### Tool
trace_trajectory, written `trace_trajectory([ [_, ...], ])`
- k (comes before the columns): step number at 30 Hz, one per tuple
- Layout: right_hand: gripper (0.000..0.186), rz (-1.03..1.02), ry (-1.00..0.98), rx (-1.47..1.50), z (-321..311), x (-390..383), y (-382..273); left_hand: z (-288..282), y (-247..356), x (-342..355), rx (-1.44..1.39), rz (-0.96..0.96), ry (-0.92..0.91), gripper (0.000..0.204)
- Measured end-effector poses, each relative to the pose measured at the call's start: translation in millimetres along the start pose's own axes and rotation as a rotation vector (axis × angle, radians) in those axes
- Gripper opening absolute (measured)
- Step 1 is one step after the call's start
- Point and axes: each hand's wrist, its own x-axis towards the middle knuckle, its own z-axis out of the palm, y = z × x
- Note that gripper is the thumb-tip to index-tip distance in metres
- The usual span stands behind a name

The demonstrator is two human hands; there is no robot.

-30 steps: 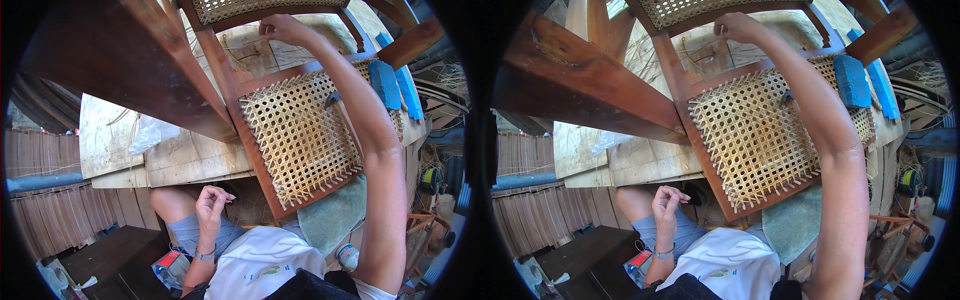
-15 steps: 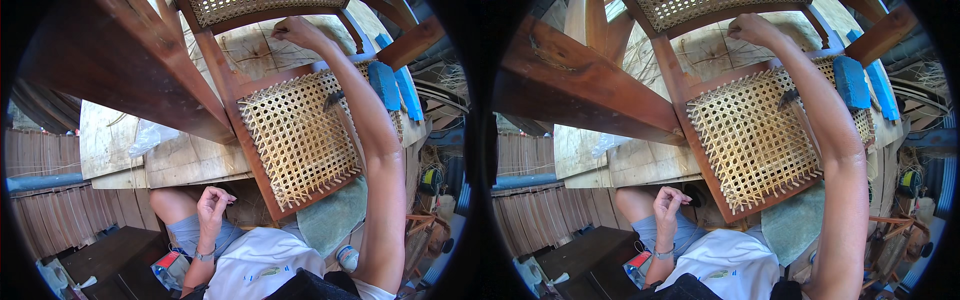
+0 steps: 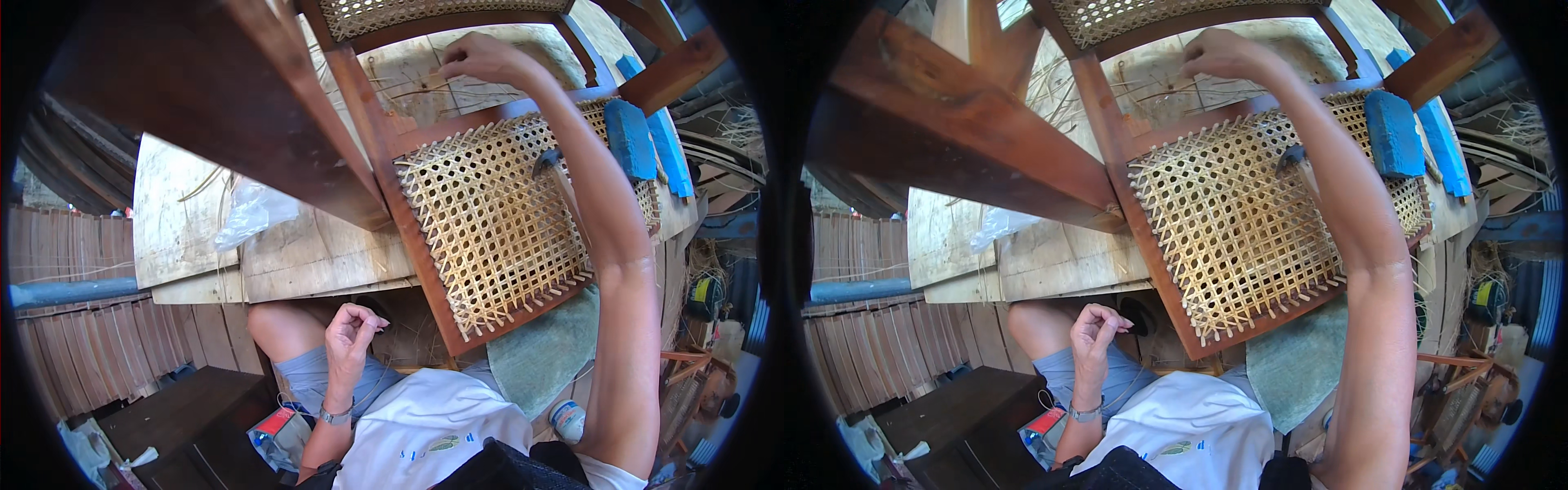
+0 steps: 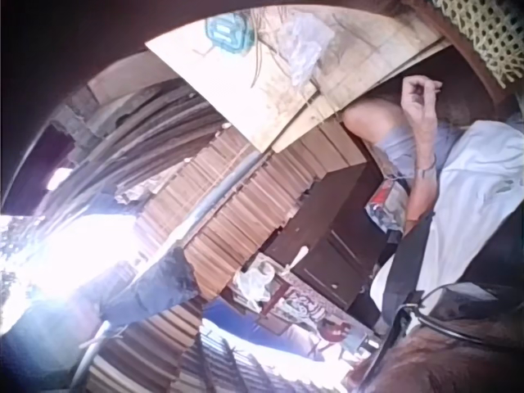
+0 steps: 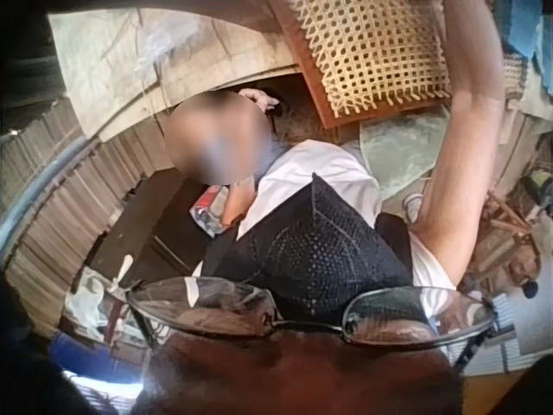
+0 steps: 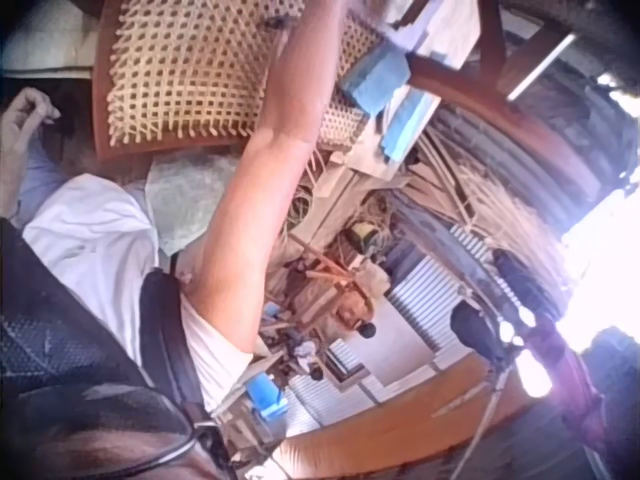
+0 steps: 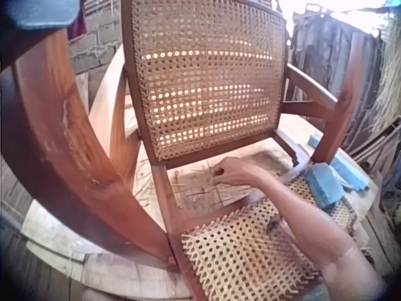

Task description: Weaving or repairing a cane chair seat using thin strips of rattan or cane material.

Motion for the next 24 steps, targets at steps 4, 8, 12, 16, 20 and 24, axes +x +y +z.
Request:
trace_trajectory([
  [4,0.024,0.306,0.009,0.411,-27.2,-26.0,-6.6,-1.2,-2.2,-2.1,0.0,0.019,-0.014,0.007],
  [8,0.032,0.376,0.018,0.354,-32.8,-43.9,-13.1,-7.0,-6.5,-7.5,0.06,0.039,-0.06,0.013],
  [12,0.041,0.321,0.165,0.094,-31.7,-52.9,-22.1,-8.8,-9.3,-16.1,0.07,0.092,-0.055,0.014],
  [16,0.036,0.304,0.24,0.175,-35.7,-58.5,-14.9,-11.3,-8.8,-22.4,0.052,0.088,-0.023,0.016],
  [20,0.026,0.305,0.329,0.29,-43.4,-70.0,-21.0,-16.5,-7.5,-25.5,0.045,0.075,-0.009,0.01],
  [24,0.021,0.251,0.545,0.793,-54.8,-87.6,-38.9,-17.0,1.3,-30.0,0.012,0.099,0.036,0.01],
])
